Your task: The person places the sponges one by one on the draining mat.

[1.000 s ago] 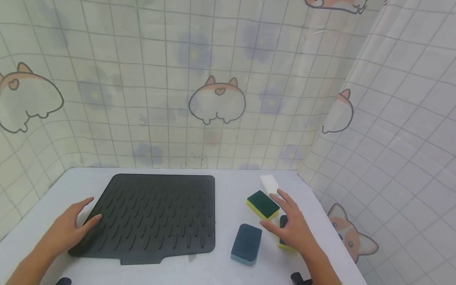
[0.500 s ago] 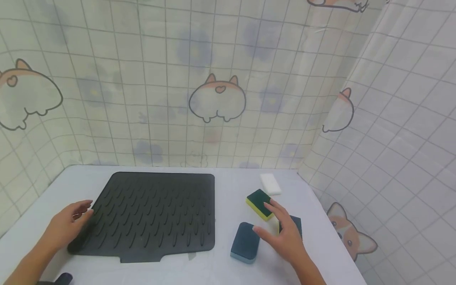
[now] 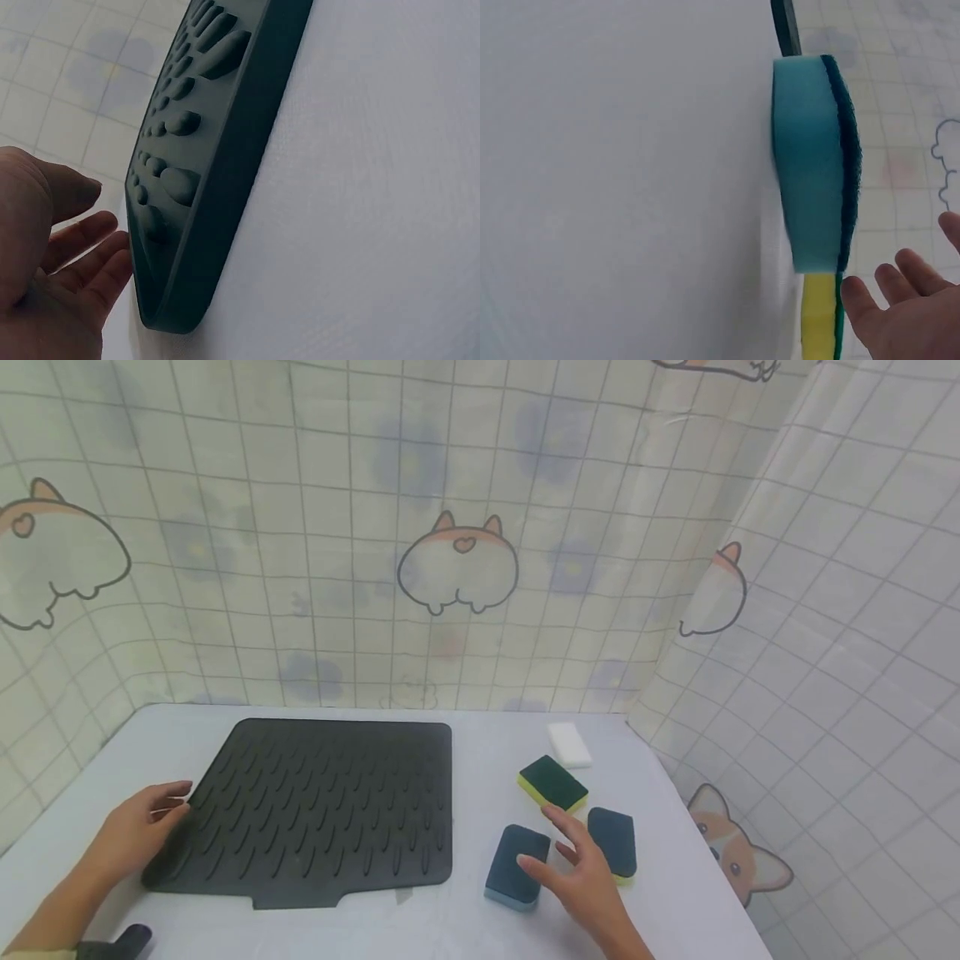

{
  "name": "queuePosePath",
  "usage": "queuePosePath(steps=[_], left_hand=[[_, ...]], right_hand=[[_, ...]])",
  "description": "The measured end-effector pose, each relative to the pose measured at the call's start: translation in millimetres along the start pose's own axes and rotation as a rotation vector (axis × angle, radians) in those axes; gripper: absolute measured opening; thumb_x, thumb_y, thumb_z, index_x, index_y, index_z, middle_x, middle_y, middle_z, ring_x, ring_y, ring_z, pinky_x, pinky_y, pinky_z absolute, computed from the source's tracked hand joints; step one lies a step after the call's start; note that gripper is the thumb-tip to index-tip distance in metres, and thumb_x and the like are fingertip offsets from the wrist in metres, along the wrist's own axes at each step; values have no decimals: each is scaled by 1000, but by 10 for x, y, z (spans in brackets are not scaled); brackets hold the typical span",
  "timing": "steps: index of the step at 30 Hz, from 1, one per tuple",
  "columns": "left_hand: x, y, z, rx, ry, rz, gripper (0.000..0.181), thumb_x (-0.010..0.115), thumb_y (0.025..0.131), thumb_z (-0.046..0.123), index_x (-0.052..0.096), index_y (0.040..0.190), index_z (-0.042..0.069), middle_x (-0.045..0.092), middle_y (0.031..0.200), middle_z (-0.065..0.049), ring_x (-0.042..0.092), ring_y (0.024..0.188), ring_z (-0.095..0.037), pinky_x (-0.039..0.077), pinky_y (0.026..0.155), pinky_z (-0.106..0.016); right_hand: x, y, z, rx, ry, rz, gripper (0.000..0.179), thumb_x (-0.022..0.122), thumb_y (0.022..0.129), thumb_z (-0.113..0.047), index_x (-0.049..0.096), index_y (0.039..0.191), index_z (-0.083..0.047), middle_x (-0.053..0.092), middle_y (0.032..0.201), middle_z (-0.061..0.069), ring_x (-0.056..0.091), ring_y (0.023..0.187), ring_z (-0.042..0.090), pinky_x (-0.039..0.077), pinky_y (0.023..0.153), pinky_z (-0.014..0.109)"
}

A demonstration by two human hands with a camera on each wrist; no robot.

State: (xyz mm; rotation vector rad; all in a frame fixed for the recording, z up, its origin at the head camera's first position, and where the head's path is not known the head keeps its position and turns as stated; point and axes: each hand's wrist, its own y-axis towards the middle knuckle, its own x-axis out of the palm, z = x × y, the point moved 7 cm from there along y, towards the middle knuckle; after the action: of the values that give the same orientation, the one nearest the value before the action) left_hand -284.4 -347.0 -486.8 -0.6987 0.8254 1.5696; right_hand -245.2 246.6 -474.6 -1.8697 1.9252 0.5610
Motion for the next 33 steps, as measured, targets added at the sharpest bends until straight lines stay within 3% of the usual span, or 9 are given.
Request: queuePosePath(steps=[5, 13, 24, 33], left_hand=[[8, 22, -44, -10, 0, -22, 48, 56, 102, 11, 46, 142, -14, 54, 135, -39, 57, 118, -56, 49, 94, -64], [-3, 111, -81, -9, 13, -34, 46, 58, 102, 11, 49, 139, -15, 55, 134, -38, 59, 115, -54, 51, 91, -61], [-12, 230, -198, -34, 27, -97, 48, 61, 100, 11, 50, 137, -16, 61, 123, -36, 62, 110, -52, 58, 78, -48], [8, 303, -240, -19, 42, -131, 47, 66, 97, 13, 55, 133, -16, 65, 118, -35, 64, 107, -50, 57, 80, -51]], right_hand=[[78, -43, 27, 27, 72, -45, 81, 83, 85, -42, 44, 153, -21, 42, 161, 8, 34, 153, 35, 40, 114, 52], [116, -78, 93, 81, 93, -76, 85, 85, 83, -39, 43, 154, -19, 41, 162, 10, 33, 153, 38, 39, 115, 52], [135, -12, 163, 86, -7, -142, 96, 89, 77, -43, 40, 156, -21, 40, 162, 10, 31, 153, 39, 37, 116, 55], [157, 33, 252, 80, -77, -202, 107, 94, 69, -46, 38, 156, -22, 39, 163, 8, 32, 153, 36, 36, 118, 53]])
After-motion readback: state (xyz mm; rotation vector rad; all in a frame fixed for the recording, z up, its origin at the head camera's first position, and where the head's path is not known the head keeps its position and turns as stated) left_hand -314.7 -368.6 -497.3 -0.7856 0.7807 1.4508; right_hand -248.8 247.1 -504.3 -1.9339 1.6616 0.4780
